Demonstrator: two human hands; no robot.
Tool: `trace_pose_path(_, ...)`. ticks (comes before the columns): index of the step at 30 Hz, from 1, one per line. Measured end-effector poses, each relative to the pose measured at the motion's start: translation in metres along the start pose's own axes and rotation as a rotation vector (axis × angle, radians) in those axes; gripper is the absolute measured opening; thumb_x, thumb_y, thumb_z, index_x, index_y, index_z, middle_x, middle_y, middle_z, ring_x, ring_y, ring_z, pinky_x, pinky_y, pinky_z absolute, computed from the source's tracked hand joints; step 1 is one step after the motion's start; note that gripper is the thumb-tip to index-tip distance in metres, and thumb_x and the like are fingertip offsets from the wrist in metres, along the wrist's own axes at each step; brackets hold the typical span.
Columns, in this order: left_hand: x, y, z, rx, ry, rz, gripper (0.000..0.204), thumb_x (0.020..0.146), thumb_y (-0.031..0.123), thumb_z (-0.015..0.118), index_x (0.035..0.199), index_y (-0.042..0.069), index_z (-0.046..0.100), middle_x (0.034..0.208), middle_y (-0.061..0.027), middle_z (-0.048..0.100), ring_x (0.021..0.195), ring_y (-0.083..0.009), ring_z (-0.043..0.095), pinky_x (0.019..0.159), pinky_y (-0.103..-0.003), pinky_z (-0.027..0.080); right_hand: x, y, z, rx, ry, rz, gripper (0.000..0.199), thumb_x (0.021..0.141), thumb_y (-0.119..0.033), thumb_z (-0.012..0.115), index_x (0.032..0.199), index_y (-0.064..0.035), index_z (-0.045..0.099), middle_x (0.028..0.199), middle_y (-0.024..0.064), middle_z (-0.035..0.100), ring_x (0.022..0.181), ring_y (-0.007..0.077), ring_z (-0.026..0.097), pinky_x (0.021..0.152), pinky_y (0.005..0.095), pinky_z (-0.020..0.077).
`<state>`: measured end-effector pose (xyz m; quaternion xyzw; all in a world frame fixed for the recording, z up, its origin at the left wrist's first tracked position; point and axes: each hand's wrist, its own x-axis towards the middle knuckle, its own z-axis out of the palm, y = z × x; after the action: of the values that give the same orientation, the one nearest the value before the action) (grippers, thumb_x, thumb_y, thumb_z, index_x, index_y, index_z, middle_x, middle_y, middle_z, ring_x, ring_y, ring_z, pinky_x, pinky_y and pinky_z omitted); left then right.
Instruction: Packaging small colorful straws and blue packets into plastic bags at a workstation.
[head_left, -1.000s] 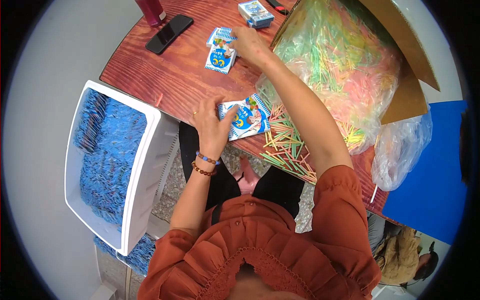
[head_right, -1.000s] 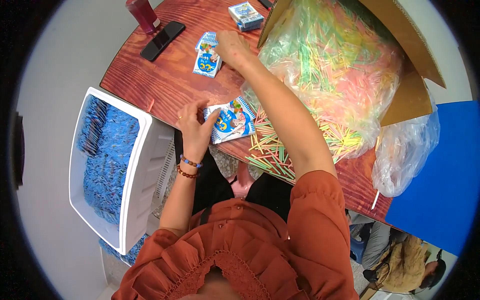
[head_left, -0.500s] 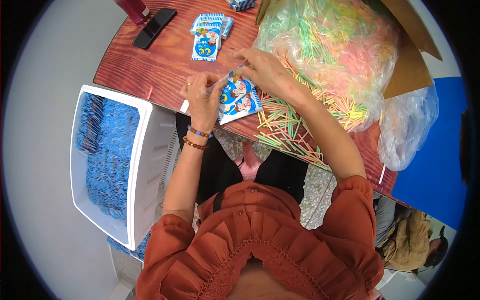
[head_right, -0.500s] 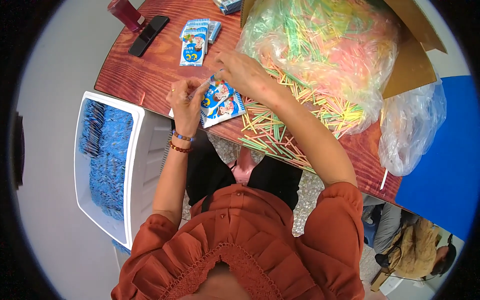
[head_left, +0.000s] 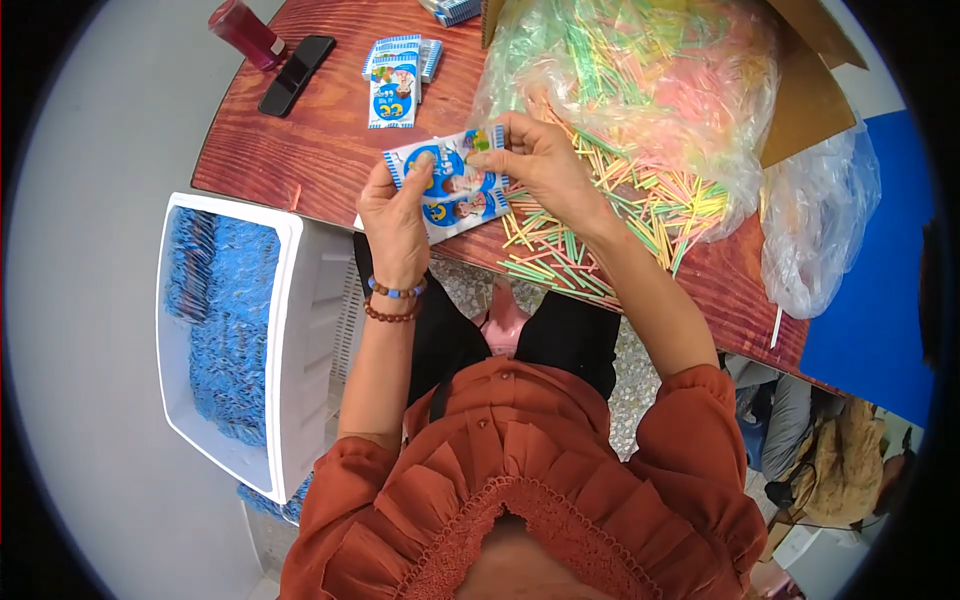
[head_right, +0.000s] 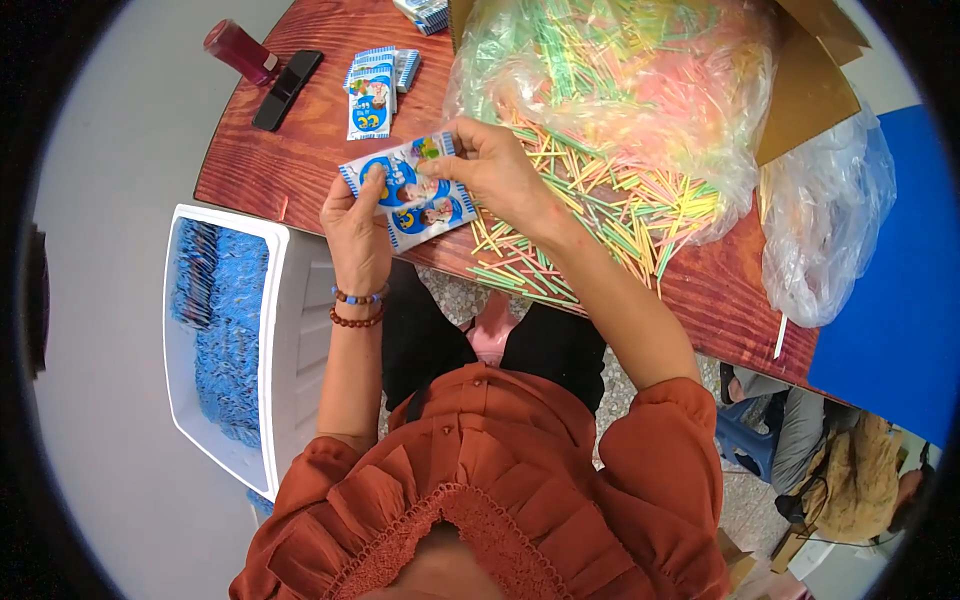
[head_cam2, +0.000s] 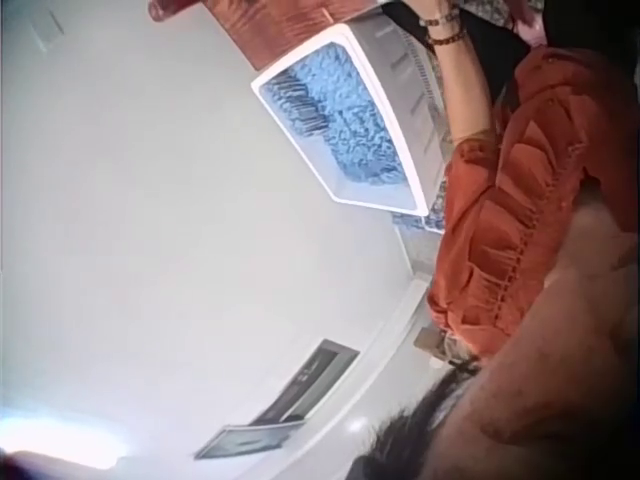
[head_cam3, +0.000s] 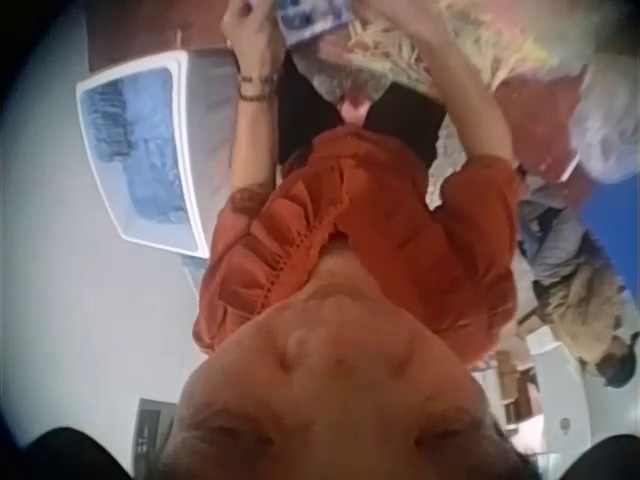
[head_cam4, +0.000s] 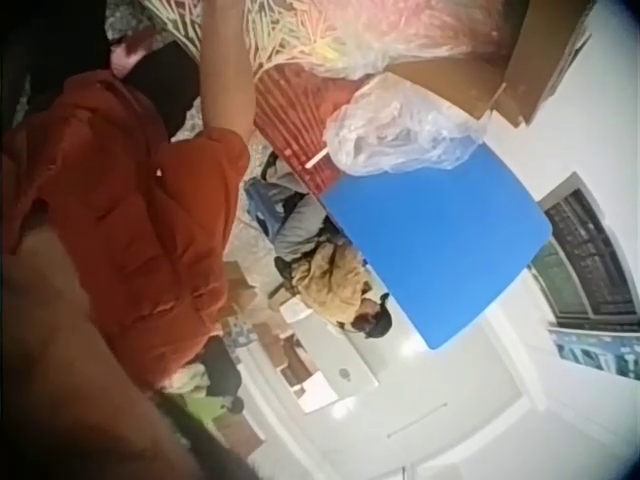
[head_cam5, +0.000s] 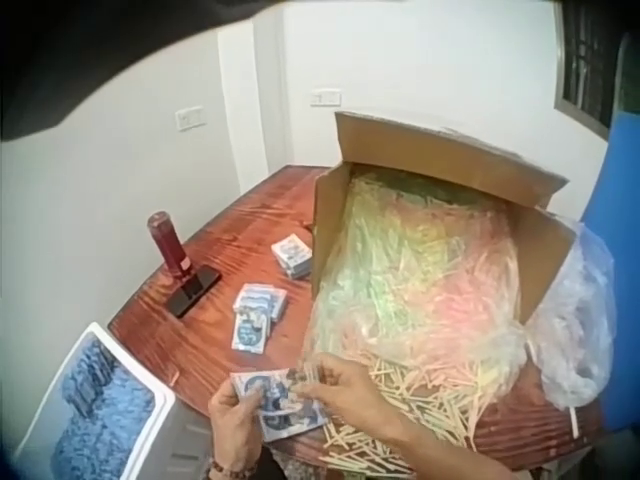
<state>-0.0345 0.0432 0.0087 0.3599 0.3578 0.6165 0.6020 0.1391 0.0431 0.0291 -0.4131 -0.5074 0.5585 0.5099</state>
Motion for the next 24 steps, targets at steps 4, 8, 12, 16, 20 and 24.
trace_pose_path(4, -0.024, -0.006, 0.016, -0.071, -0.022, -0.138, 0.008, 0.091, 0.007, 0.065, 0.098, 0.003, 0.066, 0.092, -0.0007, 0.068, 0.076, -0.0034, 0.059, 0.068, -0.019, 0.047, -0.025, 0.014, -0.013, 0.023, 0.039, 0.071, 0.01, 0.086, -0.007, 0.069, 0.091, -0.0006, 0.064, 0.083, 0.0011, 0.066, 0.074, 0.0046, 0.061, 0.065, 0.0195, 0.0489)
trace_pose_path(8, -0.036, -0.022, 0.016, -0.055, 0.011, -0.124, 0.011, 0.091, 0.006, 0.066, 0.1, 0.001, 0.066, 0.094, -0.0022, 0.068, 0.079, -0.0048, 0.06, 0.07, -0.021, 0.047, -0.052, 0.016, -0.017, -0.145, 0.135, 0.016, 0.008, 0.086, -0.005, 0.068, 0.09, 0.002, 0.066, 0.081, 0.0019, 0.067, 0.073, 0.0046, 0.061, 0.063, 0.0196, 0.0492)
trace_pose_path(12, -0.049, -0.033, 0.026, -0.049, 0.004, -0.139, 0.013, 0.091, 0.006, 0.065, 0.103, 0.0, 0.066, 0.095, -0.0033, 0.068, 0.081, -0.0063, 0.061, 0.073, -0.023, 0.049, -0.07, 0.028, -0.025, -0.011, 0.276, -0.019, 0.007, 0.085, -0.005, 0.069, 0.089, 0.0006, 0.069, 0.073, -0.0026, 0.06, 0.063, 0.0014, 0.05, 0.055, 0.0185, 0.0397)
trace_pose_path(16, -0.054, -0.038, 0.028, -0.132, 0.059, -0.227, 0.015, 0.093, 0.006, 0.062, 0.106, 0.0, 0.066, 0.099, -0.004, 0.068, 0.085, -0.0095, 0.064, 0.076, -0.027, 0.053, -0.084, 0.019, -0.028, -0.284, 0.285, 0.014, 0.011, 0.087, -0.007, 0.066, 0.082, 0.0026, 0.068, 0.069, -0.0029, 0.056, 0.06, 0.0026, 0.044, 0.054, 0.021, 0.035)
trace_pose_path(20, -0.059, -0.04, 0.02, -0.093, 0.061, -0.3, 0.022, 0.097, 0.019, 0.057, 0.11, 0.002, 0.062, 0.101, -0.0071, 0.068, 0.088, -0.0194, 0.067, 0.075, -0.038, 0.057, -0.11, 0.023, -0.063, -0.2, 0.291, -0.075, 0.01, 0.09, -0.007, 0.062, 0.095, 0.0006, 0.067, 0.08, 0.0008, 0.062, 0.072, 0.0063, 0.056, 0.065, 0.0222, 0.045)
trace_pose_path(24, -0.061, -0.037, 0.026, -0.132, 0.024, -0.384, 0.016, 0.096, 0.015, 0.06, 0.104, 0.004, 0.066, 0.099, -0.0022, 0.066, 0.087, -0.0126, 0.065, 0.075, -0.035, 0.058, -0.143, -0.008, -0.117, -0.801, 0.409, 0.105, 0.015, 0.087, -0.011, 0.065, 0.097, 0.0001, 0.065, 0.092, 0.007, 0.065, 0.083, 0.0151, 0.062, 0.074, 0.0281, 0.0472)
